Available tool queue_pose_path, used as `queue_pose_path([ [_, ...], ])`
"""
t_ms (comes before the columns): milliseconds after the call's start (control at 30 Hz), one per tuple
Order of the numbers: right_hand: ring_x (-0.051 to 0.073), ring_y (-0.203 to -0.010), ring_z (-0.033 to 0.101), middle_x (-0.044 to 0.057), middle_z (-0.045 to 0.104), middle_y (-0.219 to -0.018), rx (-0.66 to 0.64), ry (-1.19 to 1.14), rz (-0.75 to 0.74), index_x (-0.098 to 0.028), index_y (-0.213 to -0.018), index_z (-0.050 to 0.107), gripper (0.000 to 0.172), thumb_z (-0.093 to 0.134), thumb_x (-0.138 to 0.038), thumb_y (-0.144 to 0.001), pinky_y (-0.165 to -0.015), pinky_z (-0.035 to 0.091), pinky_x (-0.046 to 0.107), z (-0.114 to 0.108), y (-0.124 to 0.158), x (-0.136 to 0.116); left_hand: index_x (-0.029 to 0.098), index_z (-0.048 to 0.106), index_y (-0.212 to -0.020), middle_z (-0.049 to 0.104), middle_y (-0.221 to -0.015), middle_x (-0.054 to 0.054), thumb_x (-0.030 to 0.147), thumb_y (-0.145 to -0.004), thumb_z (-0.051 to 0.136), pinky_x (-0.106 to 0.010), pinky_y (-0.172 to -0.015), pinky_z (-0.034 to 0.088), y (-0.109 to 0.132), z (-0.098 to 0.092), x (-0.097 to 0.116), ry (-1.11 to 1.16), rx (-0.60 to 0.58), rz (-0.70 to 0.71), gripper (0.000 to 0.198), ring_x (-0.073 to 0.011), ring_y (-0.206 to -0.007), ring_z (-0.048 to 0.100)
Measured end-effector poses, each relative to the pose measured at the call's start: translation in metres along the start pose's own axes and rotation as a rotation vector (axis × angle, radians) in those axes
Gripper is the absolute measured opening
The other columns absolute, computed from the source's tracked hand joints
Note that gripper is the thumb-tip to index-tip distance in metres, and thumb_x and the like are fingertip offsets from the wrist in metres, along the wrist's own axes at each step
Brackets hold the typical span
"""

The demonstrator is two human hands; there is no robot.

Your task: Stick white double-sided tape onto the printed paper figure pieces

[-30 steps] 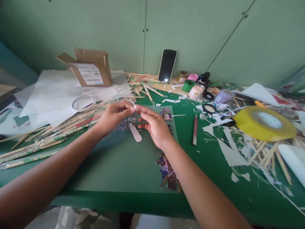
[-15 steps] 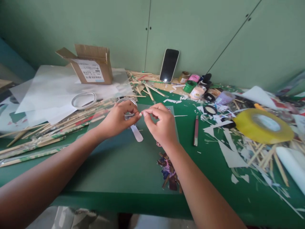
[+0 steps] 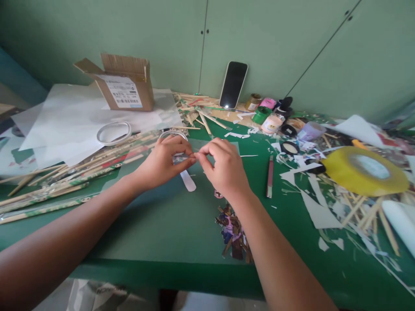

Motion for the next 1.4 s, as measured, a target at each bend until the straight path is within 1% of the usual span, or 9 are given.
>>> queue_pose_path([
  [100,0.023,-0.083,0.058,0.006,0.062,-0.08,0.104,0.039,0.038,-0.024,-0.071,0.056,0.02,0.052,-0.029,-0.09,-0.079,0.043,0.038,-0.008,0.0,0.001,0.017,0.065,-0.102,0.068,-0.096,-0.004,0.024,-0.085,0.06,-0.028,-0.076,0.044,-0.001,-0.004,-0.005,0.125,0.052,-0.121,0.019,-0.0147,-0.083,0.06],
  [133,0.023,-0.085,0.058,0.006,0.063,-0.082,0.124,0.036,0.077,-0.024,-0.071,0.057,0.02,0.052,-0.03,-0.09,-0.08,0.044,0.039,-0.011,0.003,0.002,0.017,0.064,-0.105,0.068,-0.093,-0.004,0.023,-0.084,0.061,-0.026,-0.07,0.044,-0.002,-0.005,-0.007,0.123,0.021,-0.135,0.023,-0.0133,-0.077,0.059],
  [267,0.026,-0.092,0.061,0.009,0.065,-0.092,0.049,-0.03,0.319,-0.022,-0.072,0.065,0.021,0.059,-0.037,-0.085,-0.082,0.046,0.041,-0.005,0.025,0.0,0.021,0.069,-0.087,0.068,-0.076,0.001,0.02,-0.079,0.063,-0.024,-0.06,0.039,0.002,-0.004,-0.009,-0.025,-0.368,-0.015,0.01,-0.0117,-0.065,0.059],
  [333,0.028,-0.096,0.061,0.01,0.066,-0.098,-0.039,-0.062,0.438,-0.022,-0.071,0.068,0.022,0.061,-0.04,-0.082,-0.085,0.046,0.045,0.005,0.041,-0.005,0.023,0.07,-0.081,0.069,-0.075,0.002,0.02,-0.078,0.063,-0.024,-0.06,0.038,0.004,-0.002,-0.009,-0.096,-0.465,0.012,0.008,-0.0123,-0.066,0.061],
  [433,0.033,-0.103,0.059,0.011,0.067,-0.108,-0.072,-0.015,0.565,-0.022,-0.068,0.069,0.017,0.066,-0.036,-0.078,-0.089,0.043,0.052,0.021,0.059,-0.016,0.024,0.071,-0.081,0.07,-0.077,0.002,0.023,-0.078,0.063,-0.024,-0.059,0.037,0.005,0.001,-0.01,-0.127,-0.464,-0.01,0.009,-0.0126,-0.067,0.062],
  [633,0.035,-0.106,0.055,0.013,0.065,-0.113,0.006,0.112,0.543,-0.022,-0.064,0.069,0.018,0.066,-0.031,-0.079,-0.093,0.038,0.056,0.033,0.065,-0.029,0.024,0.071,-0.081,0.07,-0.077,0.002,0.026,-0.078,0.063,-0.023,-0.057,0.035,0.005,0.004,-0.013,-0.136,-0.447,0.004,0.008,-0.0127,-0.065,0.061],
  [933,0.033,-0.104,0.056,0.013,0.066,-0.108,0.099,0.184,0.481,-0.022,-0.061,0.066,0.017,0.065,-0.028,-0.078,-0.092,0.039,0.054,0.038,0.071,-0.027,0.022,0.071,-0.081,0.071,-0.078,0.0,0.025,-0.078,0.065,-0.023,-0.059,0.036,0.006,0.001,-0.007,-0.116,-0.475,-0.02,0.008,-0.0133,-0.067,0.061],
  [1300,0.034,-0.107,0.053,0.012,0.064,-0.108,0.015,0.215,0.491,-0.021,-0.065,0.063,0.021,0.069,-0.035,-0.079,-0.092,0.036,0.052,0.035,0.07,-0.03,0.023,0.071,-0.081,0.07,-0.078,0.001,0.022,-0.077,0.061,-0.023,-0.057,0.034,0.007,0.002,-0.013,-0.08,-0.47,0.013,0.011,-0.013,-0.066,0.06],
  [1400,0.034,-0.105,0.054,0.012,0.062,-0.106,-0.002,0.226,0.518,-0.021,-0.075,0.061,0.022,0.073,-0.039,-0.075,-0.09,0.037,0.05,0.032,0.068,-0.025,0.023,0.072,-0.081,0.07,-0.076,0.001,0.022,-0.076,0.059,-0.023,-0.056,0.033,0.006,0.004,-0.017,-0.057,-0.473,0.023,0.014,-0.0126,-0.066,0.06],
])
Point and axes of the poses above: each hand's wrist, its own y-axis away from the middle knuckle, its own z-axis out of the palm, x = y × z, the point moved 2 cm from there along -y, towards the middle knuckle
